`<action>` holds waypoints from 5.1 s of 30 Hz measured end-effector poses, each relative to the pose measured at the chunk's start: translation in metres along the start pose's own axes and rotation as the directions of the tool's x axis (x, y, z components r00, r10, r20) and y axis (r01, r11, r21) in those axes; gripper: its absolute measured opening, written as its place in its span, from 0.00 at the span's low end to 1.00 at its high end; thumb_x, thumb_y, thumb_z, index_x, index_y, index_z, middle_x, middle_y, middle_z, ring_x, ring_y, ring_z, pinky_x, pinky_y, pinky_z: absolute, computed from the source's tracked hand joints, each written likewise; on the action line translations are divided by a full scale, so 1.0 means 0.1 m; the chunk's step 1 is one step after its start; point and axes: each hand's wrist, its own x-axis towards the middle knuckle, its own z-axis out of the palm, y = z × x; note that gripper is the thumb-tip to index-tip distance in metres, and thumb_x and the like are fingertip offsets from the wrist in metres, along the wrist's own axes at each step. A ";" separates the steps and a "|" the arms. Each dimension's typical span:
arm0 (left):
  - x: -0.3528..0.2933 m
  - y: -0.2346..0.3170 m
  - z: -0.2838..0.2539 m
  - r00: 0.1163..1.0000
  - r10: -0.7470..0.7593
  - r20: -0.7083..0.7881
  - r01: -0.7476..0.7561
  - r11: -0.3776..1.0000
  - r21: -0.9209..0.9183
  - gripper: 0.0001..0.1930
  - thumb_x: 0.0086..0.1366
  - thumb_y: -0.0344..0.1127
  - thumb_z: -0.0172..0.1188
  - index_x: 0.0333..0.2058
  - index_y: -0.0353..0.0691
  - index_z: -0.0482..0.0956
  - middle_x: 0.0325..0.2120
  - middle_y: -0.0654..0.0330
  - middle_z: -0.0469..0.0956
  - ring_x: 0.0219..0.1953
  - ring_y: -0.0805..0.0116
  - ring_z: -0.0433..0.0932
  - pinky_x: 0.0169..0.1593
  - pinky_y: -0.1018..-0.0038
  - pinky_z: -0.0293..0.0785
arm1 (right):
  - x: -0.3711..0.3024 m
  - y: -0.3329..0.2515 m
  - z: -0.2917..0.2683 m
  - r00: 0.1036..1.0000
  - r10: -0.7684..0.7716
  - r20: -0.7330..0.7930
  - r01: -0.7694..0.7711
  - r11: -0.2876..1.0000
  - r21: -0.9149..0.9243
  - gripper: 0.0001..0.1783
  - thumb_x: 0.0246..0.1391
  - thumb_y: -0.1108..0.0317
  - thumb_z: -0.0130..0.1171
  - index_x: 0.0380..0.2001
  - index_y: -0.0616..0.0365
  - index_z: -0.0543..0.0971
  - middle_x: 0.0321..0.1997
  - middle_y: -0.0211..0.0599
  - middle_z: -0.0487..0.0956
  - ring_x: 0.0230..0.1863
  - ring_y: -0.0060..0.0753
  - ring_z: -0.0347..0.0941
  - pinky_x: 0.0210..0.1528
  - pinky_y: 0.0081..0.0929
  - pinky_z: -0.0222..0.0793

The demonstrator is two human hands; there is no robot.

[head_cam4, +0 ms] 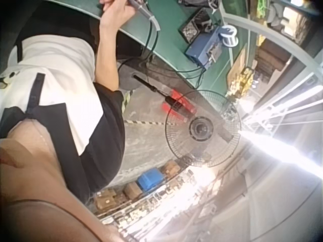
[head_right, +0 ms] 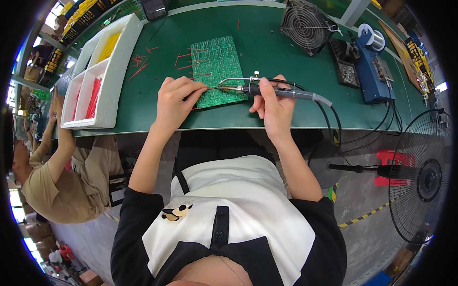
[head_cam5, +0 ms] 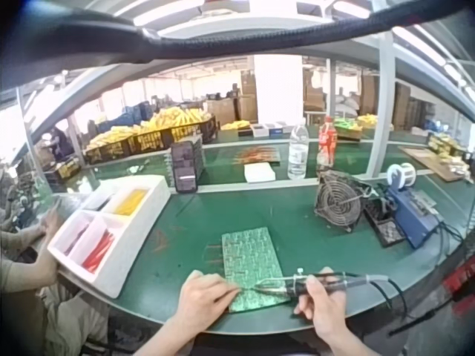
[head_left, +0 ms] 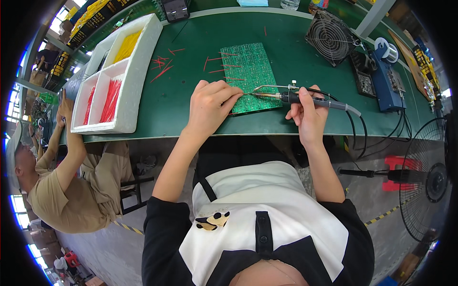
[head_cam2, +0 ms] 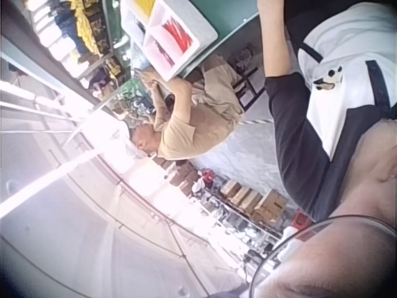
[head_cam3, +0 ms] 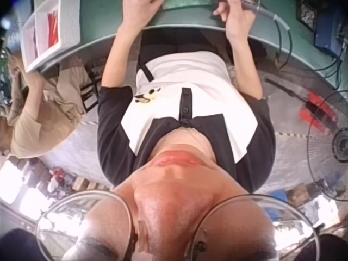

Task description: The person takes red wires from an organizer tray and solders them onto a circuit board using a soldering iron, then picks black wires from the tray.

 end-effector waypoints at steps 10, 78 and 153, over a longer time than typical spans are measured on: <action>0.00 0.00 0.00 0.999 0.033 0.005 -0.033 0.999 0.043 0.04 0.48 0.29 0.64 0.25 0.45 0.80 0.19 0.70 0.74 0.20 0.73 0.66 0.29 0.76 0.57 | -0.01 0.00 0.00 1.000 0.002 0.000 -0.002 1.000 -0.005 0.13 0.57 0.64 0.51 0.23 0.58 0.64 0.11 0.32 0.68 0.08 0.14 0.58 0.11 0.11 0.56; -0.06 -1.27 -0.98 0.958 -0.286 0.027 0.234 0.833 0.502 0.05 0.54 0.28 0.55 0.31 0.38 0.75 0.25 0.55 0.75 0.32 0.55 0.74 0.36 0.64 0.70 | 0.07 -0.11 -0.12 0.990 -0.017 -0.140 0.031 0.994 0.100 0.06 0.54 0.69 0.56 0.31 0.61 0.75 0.16 0.22 0.63 0.17 0.12 0.56 0.22 0.16 0.60; -0.06 0.09 0.05 1.000 -0.012 0.008 0.012 0.999 -0.033 0.07 0.50 0.24 0.61 0.29 0.39 0.79 0.29 0.63 0.73 0.28 0.69 0.76 0.30 0.75 0.74 | -0.10 -0.01 -0.05 0.996 -0.067 -0.065 0.064 0.997 -0.053 0.11 0.57 0.65 0.51 0.24 0.56 0.65 0.12 0.30 0.68 0.11 0.14 0.59 0.13 0.10 0.52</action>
